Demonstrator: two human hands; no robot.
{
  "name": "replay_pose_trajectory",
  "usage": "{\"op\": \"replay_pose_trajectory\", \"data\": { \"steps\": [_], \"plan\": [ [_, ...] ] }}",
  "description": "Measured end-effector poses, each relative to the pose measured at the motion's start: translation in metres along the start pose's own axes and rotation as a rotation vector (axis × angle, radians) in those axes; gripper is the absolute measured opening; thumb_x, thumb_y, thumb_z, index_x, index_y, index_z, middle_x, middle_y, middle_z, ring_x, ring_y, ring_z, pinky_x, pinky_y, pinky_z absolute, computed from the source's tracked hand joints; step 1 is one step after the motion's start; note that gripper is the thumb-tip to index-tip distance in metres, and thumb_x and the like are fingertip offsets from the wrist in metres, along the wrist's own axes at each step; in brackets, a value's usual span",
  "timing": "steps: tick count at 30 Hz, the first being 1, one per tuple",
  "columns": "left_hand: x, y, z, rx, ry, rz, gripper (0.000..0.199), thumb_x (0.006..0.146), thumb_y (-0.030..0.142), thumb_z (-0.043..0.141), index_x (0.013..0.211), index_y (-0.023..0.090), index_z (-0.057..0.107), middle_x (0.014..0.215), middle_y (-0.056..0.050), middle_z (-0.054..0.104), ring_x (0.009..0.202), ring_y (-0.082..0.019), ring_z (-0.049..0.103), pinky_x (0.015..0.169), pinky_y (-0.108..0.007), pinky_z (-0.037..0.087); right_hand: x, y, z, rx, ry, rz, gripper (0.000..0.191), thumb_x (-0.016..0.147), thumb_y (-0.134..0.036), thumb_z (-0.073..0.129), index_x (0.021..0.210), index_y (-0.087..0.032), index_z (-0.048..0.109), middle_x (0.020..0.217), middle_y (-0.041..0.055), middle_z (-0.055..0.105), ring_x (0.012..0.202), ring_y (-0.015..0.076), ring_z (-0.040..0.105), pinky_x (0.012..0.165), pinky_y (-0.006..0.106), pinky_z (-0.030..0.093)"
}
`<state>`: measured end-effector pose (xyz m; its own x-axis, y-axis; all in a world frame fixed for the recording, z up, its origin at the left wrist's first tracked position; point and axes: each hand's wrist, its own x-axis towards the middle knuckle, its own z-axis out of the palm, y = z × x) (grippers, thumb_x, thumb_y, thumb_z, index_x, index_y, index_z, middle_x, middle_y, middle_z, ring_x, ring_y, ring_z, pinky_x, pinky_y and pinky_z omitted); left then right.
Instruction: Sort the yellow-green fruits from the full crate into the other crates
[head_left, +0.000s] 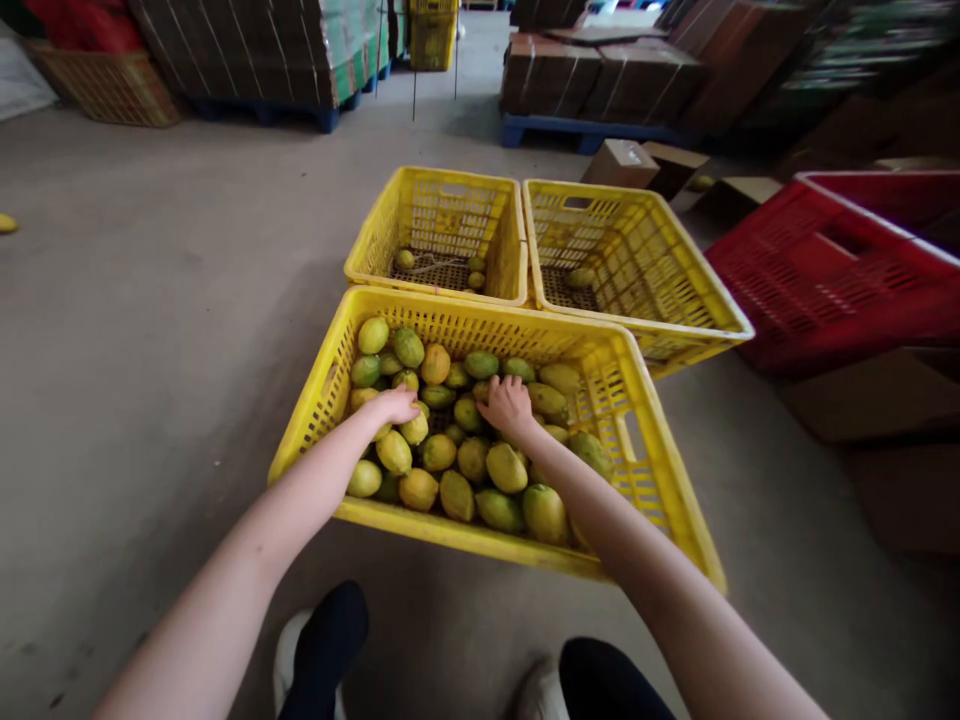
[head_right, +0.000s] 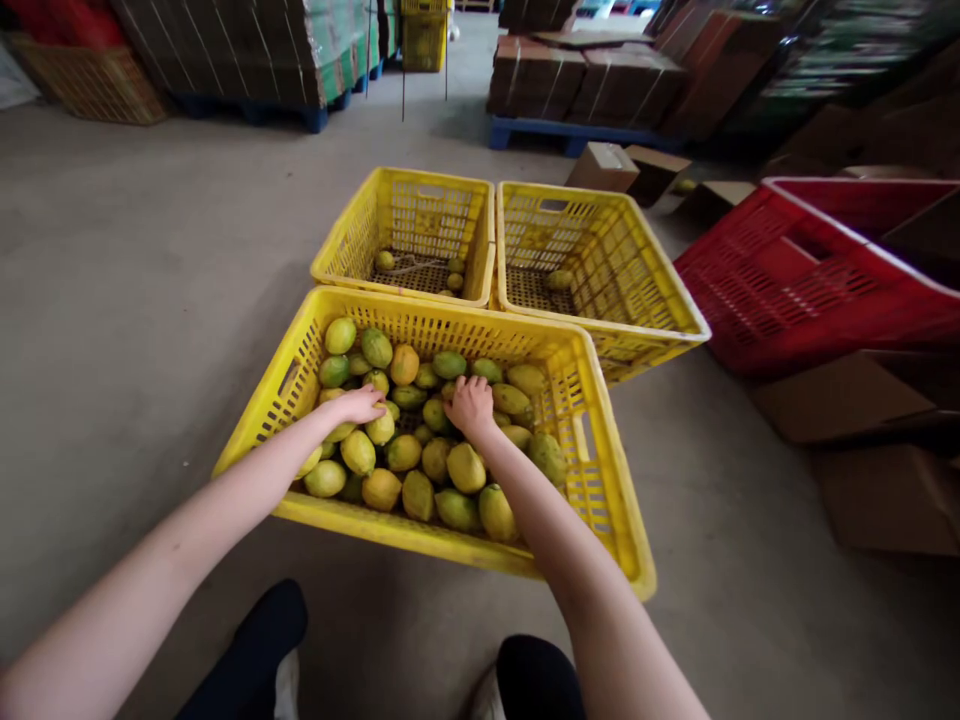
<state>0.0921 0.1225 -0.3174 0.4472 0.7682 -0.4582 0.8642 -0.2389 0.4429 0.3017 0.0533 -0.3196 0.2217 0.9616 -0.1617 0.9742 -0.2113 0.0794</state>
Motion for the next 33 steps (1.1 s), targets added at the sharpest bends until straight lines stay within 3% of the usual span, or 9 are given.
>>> {"op": "replay_pose_trajectory", "data": {
  "steps": [6, 10, 13, 16, 19, 21, 23, 28, 33],
  "plan": [
    [-0.002, 0.002, -0.002, -0.044, -0.014, -0.010, 0.010, 0.077, 0.025, 0.070, 0.085, 0.020, 0.067, 0.101, -0.007, 0.068, 0.094, -0.025, 0.061, 0.088, -0.031, 0.041, 0.000, 0.010, -0.003, 0.161, -0.072, -0.001, 0.050, 0.087, -0.034, 0.064, 0.126, -0.006, 0.049, 0.110, 0.0241, 0.069, 0.104, 0.0331, 0.066, 0.082, 0.035, 0.047],
    [-0.003, 0.003, -0.001, -0.142, 0.029, -0.026, 0.011, 0.072, 0.021, 0.074, 0.074, 0.020, 0.063, 0.087, -0.005, 0.064, 0.089, -0.024, 0.059, 0.087, -0.032, 0.039, 0.000, 0.015, -0.010, 0.405, -0.002, 0.019, 0.046, 0.077, -0.034, 0.072, 0.114, -0.013, 0.055, 0.102, 0.0174, 0.072, 0.098, 0.0318, 0.068, 0.081, 0.035, 0.049],
    [-0.002, 0.003, -0.002, -0.154, 0.023, -0.030, 0.014, 0.071, 0.020, 0.075, 0.071, 0.020, 0.061, 0.081, -0.003, 0.060, 0.088, -0.023, 0.058, 0.088, -0.031, 0.039, 0.003, 0.013, -0.021, 0.878, 0.099, 0.127, 0.034, 0.068, -0.034, 0.077, 0.092, -0.019, 0.059, 0.091, 0.0096, 0.072, 0.093, 0.0279, 0.067, 0.081, 0.034, 0.053],
    [0.001, 0.001, -0.002, -0.139, -0.002, -0.005, 0.014, 0.073, 0.021, 0.074, 0.074, 0.020, 0.061, 0.081, -0.001, 0.058, 0.088, -0.022, 0.058, 0.089, -0.031, 0.039, 0.006, 0.013, -0.044, 1.595, 0.070, 0.193, 0.028, 0.066, -0.036, 0.076, 0.081, -0.021, 0.057, 0.075, 0.0010, 0.068, 0.077, 0.0207, 0.067, 0.070, 0.032, 0.057],
    [0.002, -0.005, 0.000, -0.127, 0.003, 0.041, 0.012, 0.074, 0.021, 0.072, 0.075, 0.020, 0.061, 0.082, -0.002, 0.059, 0.090, -0.022, 0.058, 0.092, -0.031, 0.040, 0.007, 0.018, -0.077, 2.194, -0.012, 0.060, 0.031, 0.075, -0.046, 0.069, 0.092, -0.021, 0.061, 0.081, 0.0009, 0.071, 0.077, 0.0198, 0.069, 0.066, 0.032, 0.060],
    [0.001, -0.007, 0.003, -0.125, 0.038, 0.085, 0.011, 0.074, 0.019, 0.070, 0.072, 0.020, 0.060, 0.082, -0.003, 0.061, 0.093, -0.023, 0.059, 0.095, -0.032, 0.040, 0.008, 0.022, -0.099, 2.414, -0.045, -0.030, 0.039, 0.083, -0.055, 0.060, 0.101, -0.021, 0.063, 0.090, 0.0035, 0.073, 0.085, 0.0212, 0.070, 0.068, 0.033, 0.061],
    [0.000, -0.006, 0.005, -0.157, 0.102, 0.145, 0.011, 0.074, 0.017, 0.069, 0.069, 0.020, 0.060, 0.082, -0.005, 0.063, 0.096, -0.025, 0.059, 0.099, -0.035, 0.039, 0.010, 0.026, -0.115, 2.545, -0.084, -0.019, 0.043, 0.088, -0.059, 0.053, 0.103, -0.019, 0.062, 0.090, 0.0051, 0.073, 0.084, 0.0204, 0.071, 0.066, 0.030, 0.062],
    [0.013, 0.031, 0.010, -0.192, 0.208, 0.234, 0.005, 0.076, 0.024, 0.068, 0.077, 0.022, 0.063, 0.092, -0.006, 0.068, 0.099, -0.025, 0.062, 0.098, -0.035, 0.043, 0.019, 0.029, -0.122, 2.704, -0.102, 0.064, 0.040, 0.091, -0.057, 0.051, 0.095, -0.019, 0.061, 0.073, 0.0026, 0.070, 0.068, 0.0173, 0.069, 0.056, 0.026, 0.060],
    [0.051, 0.095, 0.029, -0.498, 0.255, 0.104, 0.033, 0.065, 0.029, 0.082, 0.088, 0.021, 0.060, 0.105, -0.012, 0.068, 0.117, -0.033, 0.058, 0.104, -0.040, 0.041, 0.016, 0.027, -0.119, 2.754, -0.140, 0.067, 0.032, 0.095, -0.047, 0.047, 0.090, -0.019, 0.062, 0.066, 0.0025, 0.069, 0.062, 0.0177, 0.069, 0.052, 0.026, 0.059]
  ]
}}
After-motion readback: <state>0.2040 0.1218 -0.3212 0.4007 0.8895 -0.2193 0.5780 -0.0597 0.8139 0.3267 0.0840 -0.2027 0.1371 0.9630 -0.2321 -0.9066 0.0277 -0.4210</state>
